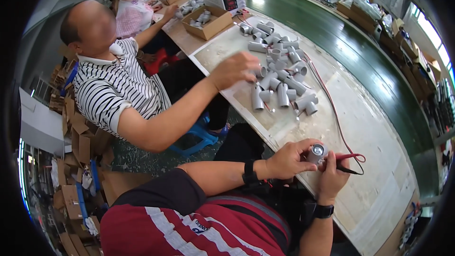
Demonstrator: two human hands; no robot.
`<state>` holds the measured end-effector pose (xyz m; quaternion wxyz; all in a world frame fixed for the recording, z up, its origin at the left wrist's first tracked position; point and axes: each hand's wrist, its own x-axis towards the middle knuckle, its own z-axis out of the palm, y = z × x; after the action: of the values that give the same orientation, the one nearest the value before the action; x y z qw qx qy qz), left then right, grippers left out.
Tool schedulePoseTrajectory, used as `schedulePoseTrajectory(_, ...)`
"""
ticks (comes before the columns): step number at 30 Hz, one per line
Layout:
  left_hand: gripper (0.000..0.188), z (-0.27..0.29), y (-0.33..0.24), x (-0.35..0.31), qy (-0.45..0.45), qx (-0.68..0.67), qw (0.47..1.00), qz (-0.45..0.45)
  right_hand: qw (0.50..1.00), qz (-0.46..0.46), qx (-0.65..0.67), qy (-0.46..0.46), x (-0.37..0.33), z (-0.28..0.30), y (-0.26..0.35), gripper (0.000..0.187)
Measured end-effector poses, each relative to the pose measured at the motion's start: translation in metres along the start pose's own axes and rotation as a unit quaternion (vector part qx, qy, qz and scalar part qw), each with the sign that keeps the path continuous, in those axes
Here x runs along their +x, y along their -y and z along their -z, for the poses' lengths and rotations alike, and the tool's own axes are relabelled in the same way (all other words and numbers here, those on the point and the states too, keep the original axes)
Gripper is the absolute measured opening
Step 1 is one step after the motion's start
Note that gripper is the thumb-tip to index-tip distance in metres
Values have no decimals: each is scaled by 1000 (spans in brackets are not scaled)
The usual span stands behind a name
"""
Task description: The person picks up a plastic component, touches its wires with a multimeter probe, and sets it down, repeating this process for several more components while occasionally moving others across the table.
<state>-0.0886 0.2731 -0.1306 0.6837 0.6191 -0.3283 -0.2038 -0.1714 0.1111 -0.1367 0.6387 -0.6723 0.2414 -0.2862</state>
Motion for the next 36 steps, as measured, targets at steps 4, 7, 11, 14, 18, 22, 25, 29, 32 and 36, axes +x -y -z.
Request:
schedulePoseTrajectory(4, 65, -1, -1, 1, -3, 3, 1000, 7, 1000, -12, -5, -7, 0, -4, 4, 11)
schedulePoseTrajectory(7, 64, 1, -2, 1, -11, 8, 1000, -5, 1000, -10, -5, -8, 0, -3, 4, 11)
schedulePoseTrajectory(11, 66, -2, -3, 1, -16, -2, 1000, -1, 999, 16, -34, -3, 3, 0, -5, 11)
schedulePoseTrajectory(14, 66, -2, -3, 0, -17, -4, 1000, 4, 999, 11, -30, -4, 3, 1, -5, 11)
schedulePoseTrajectory(18, 66, -2, -4, -1, -15, 3, 1000, 8, 1000, 5, -23, -2, 1, 1, -3, 12)
schedulePoseTrajectory(22, 65, -2, -5, -1, -9, 3, 1000, 13, 1000, 2, -25, -5, 0, 1, 2, 12)
schedulePoseTrajectory(25, 64, -7, -2, -3, -4, -11, 1000, 12, 1000, -21, 3, -16, -4, 2, 7, 12)
schedulePoseTrajectory(29, 58, 7, 14, -1, -127, -130, 983, -25, 992, -56, 104, -45, 1, 11, 10, 12)
schedulePoseTrajectory(32, 54, 72, -4, 3, -250, -73, 962, 83, 980, -58, 179, -66, 4, 17, -1, 12)
schedulePoseTrajectory(36, 65, 156, 10, 24, -353, 211, 907, 85, 988, -61, 135, -43, 2, 12, 2, 12)
